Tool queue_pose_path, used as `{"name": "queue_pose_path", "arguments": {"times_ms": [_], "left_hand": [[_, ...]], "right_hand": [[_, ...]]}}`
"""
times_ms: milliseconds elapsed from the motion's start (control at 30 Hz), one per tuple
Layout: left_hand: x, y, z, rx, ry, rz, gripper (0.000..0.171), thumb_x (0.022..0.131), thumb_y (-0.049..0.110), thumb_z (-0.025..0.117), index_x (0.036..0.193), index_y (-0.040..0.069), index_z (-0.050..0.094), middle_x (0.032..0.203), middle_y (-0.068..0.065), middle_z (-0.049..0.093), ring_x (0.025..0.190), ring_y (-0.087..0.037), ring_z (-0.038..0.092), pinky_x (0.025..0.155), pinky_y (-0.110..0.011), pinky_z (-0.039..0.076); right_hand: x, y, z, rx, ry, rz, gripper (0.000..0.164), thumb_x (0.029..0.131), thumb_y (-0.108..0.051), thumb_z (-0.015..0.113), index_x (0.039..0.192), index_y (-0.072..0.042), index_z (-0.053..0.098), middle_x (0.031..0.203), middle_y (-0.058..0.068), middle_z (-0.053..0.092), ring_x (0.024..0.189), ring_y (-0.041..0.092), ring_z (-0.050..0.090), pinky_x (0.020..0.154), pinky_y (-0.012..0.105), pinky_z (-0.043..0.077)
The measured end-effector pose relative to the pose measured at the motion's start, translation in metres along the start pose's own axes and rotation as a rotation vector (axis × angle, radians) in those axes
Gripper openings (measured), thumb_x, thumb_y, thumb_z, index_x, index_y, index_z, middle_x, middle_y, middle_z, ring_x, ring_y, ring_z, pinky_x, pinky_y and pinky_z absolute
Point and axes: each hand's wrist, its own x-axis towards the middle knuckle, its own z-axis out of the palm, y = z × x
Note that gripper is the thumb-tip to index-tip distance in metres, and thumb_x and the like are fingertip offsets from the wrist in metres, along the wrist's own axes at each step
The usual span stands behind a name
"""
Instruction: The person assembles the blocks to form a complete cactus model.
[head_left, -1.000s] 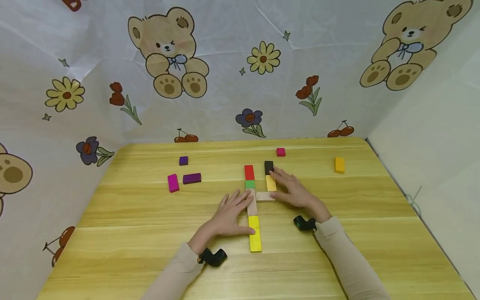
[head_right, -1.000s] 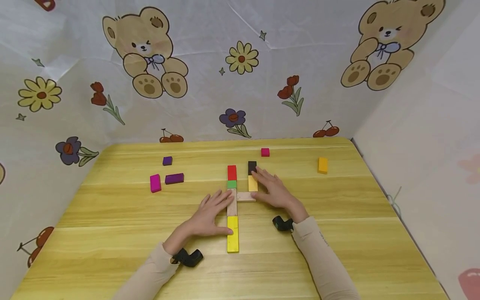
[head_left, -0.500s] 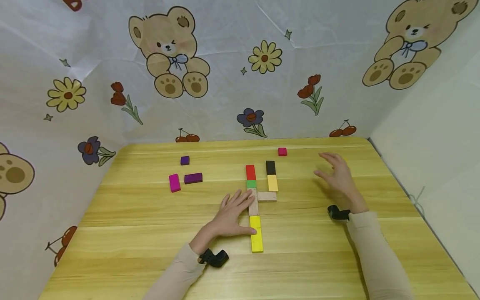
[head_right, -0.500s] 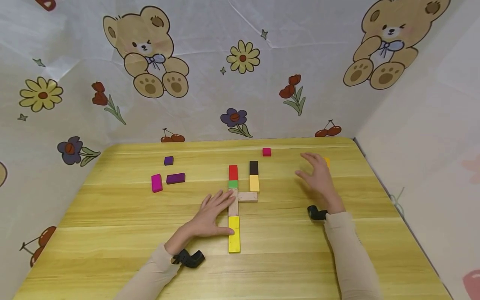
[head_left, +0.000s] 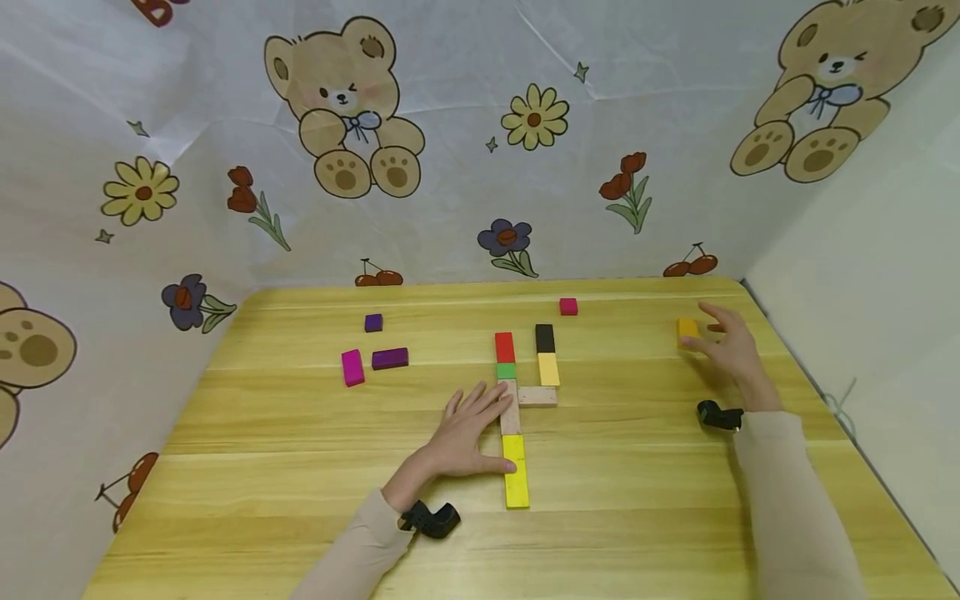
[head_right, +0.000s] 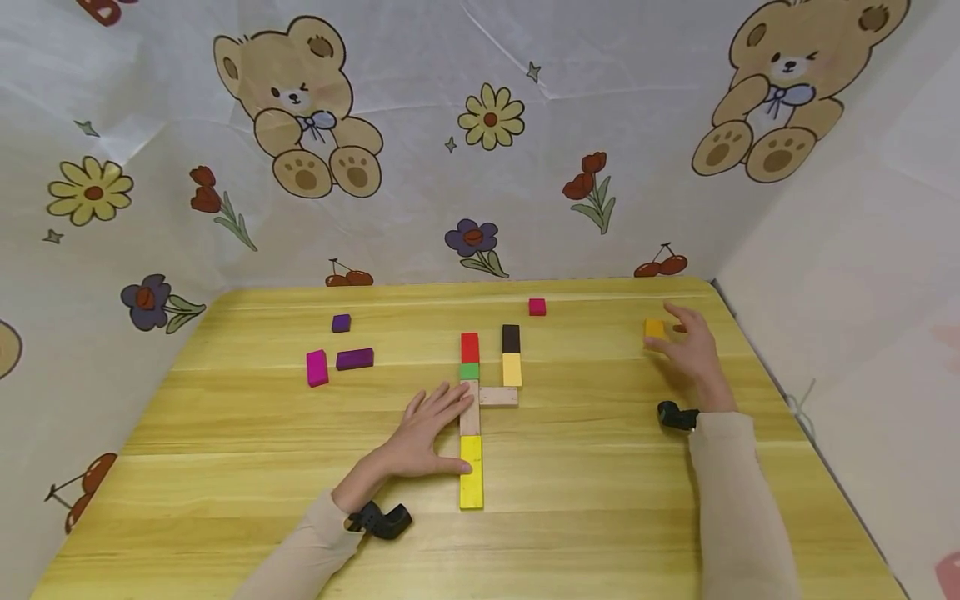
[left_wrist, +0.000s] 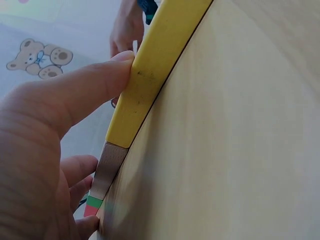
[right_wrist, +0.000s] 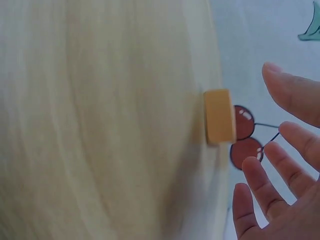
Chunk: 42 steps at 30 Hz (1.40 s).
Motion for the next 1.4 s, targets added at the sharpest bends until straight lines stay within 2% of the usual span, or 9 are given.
{"name": "queue_pose_path", "arguments": {"times_ms": [300, 400, 433, 467, 533, 700, 933, 1167, 1400], "left_hand": [[0.001, -0.003, 0.003, -0.001, 0.009, 0.002, 0.100, 0.078, 0.057, 0.073, 0.156, 0.017, 0.026, 0.165, 0.003, 0.012, 0.153, -0.031, 0.006, 0.119, -0.059, 0.000], [0.001, -0.003, 0.003, -0.005, 0.010, 0.002, 0.100, 0.078, 0.057, 0.074, 0.156, 0.017, 0.026, 0.165, 0.003, 0.012, 0.153, -0.031, 0.006, 0.119, -0.059, 0.000], [0.001, -0.003, 0.003, -0.006, 0.011, 0.003, 0.100, 0.077, 0.057, 0.074, 0.156, 0.017, 0.026, 0.165, 0.003, 0.013, 0.153, -0.032, 0.006, 0.119, -0.059, 0.000], [0.001, -0.004, 0.003, -0.006, 0.010, 0.003, 0.100, 0.077, 0.057, 0.074, 0.156, 0.017, 0.026, 0.165, 0.003, 0.013, 0.153, -0.032, 0.006, 0.119, -0.059, 0.000], [0.001, -0.004, 0.003, -0.005, 0.009, 0.001, 0.100, 0.077, 0.057, 0.074, 0.156, 0.017, 0.026, 0.165, 0.003, 0.013, 0.153, -0.031, 0.006, 0.119, -0.059, 0.000], [0.001, -0.005, 0.004, 0.000, 0.010, 0.000, 0.100, 0.077, 0.058, 0.073, 0.156, 0.018, 0.026, 0.165, 0.004, 0.013, 0.153, -0.031, 0.006, 0.119, -0.059, 0.000], [0.000, -0.005, 0.004, -0.002, 0.020, 0.017, 0.099, 0.077, 0.057, 0.074, 0.156, 0.016, 0.028, 0.165, 0.001, 0.014, 0.152, -0.033, 0.008, 0.118, -0.061, 0.002], [0.002, -0.005, 0.004, 0.009, 0.014, 0.007, 0.100, 0.077, 0.058, 0.073, 0.156, 0.017, 0.027, 0.165, 0.002, 0.013, 0.153, -0.032, 0.007, 0.119, -0.060, 0.001], [0.002, -0.007, 0.006, 0.019, 0.006, -0.010, 0.101, 0.077, 0.061, 0.072, 0.157, 0.020, 0.024, 0.165, 0.007, 0.010, 0.153, -0.028, 0.004, 0.120, -0.057, -0.001]], "right_hand": [[0.006, 0.010, 0.000, -0.012, -0.092, 0.052, 0.085, 0.094, -0.028, 0.066, 0.154, 0.003, 0.015, 0.151, 0.042, 0.012, 0.123, 0.058, 0.039, 0.098, 0.067, 0.037], [0.008, 0.009, 0.001, -0.043, -0.113, 0.052, 0.084, 0.093, -0.028, 0.067, 0.153, 0.005, 0.017, 0.149, 0.042, 0.018, 0.118, 0.051, 0.045, 0.090, 0.048, 0.047], [0.008, 0.008, 0.001, -0.053, -0.119, 0.056, 0.084, 0.093, -0.028, 0.067, 0.153, 0.006, 0.018, 0.148, 0.041, 0.022, 0.116, 0.049, 0.046, 0.086, 0.037, 0.047], [0.008, 0.007, 0.001, -0.059, -0.127, 0.059, 0.083, 0.094, -0.027, 0.067, 0.152, 0.007, 0.019, 0.147, 0.041, 0.024, 0.115, 0.047, 0.046, 0.085, 0.035, 0.046], [0.007, 0.005, 0.001, -0.075, -0.138, 0.065, 0.081, 0.094, -0.027, 0.066, 0.151, 0.008, 0.021, 0.145, 0.039, 0.030, 0.114, 0.044, 0.048, 0.079, 0.022, 0.042], [0.007, 0.005, 0.002, -0.082, -0.140, 0.075, 0.077, 0.094, -0.025, 0.067, 0.149, 0.010, 0.026, 0.142, 0.038, 0.035, 0.111, 0.042, 0.050, 0.067, 0.008, 0.038], [0.007, 0.005, 0.003, -0.063, -0.131, 0.104, 0.071, 0.094, -0.024, 0.066, 0.147, 0.009, 0.033, 0.131, 0.036, 0.047, 0.108, 0.039, 0.053, 0.065, 0.009, 0.043], [0.006, 0.004, 0.004, -0.054, -0.144, 0.088, 0.072, 0.094, -0.031, 0.065, 0.146, 0.009, 0.035, 0.127, 0.033, 0.054, 0.117, 0.042, 0.051, 0.079, 0.018, 0.041], [0.008, -0.005, 0.011, -0.073, -0.104, 0.023, 0.068, 0.095, -0.030, 0.064, 0.143, 0.011, 0.039, 0.124, 0.034, 0.056, 0.115, 0.046, 0.053, 0.069, 0.006, 0.037]]}}
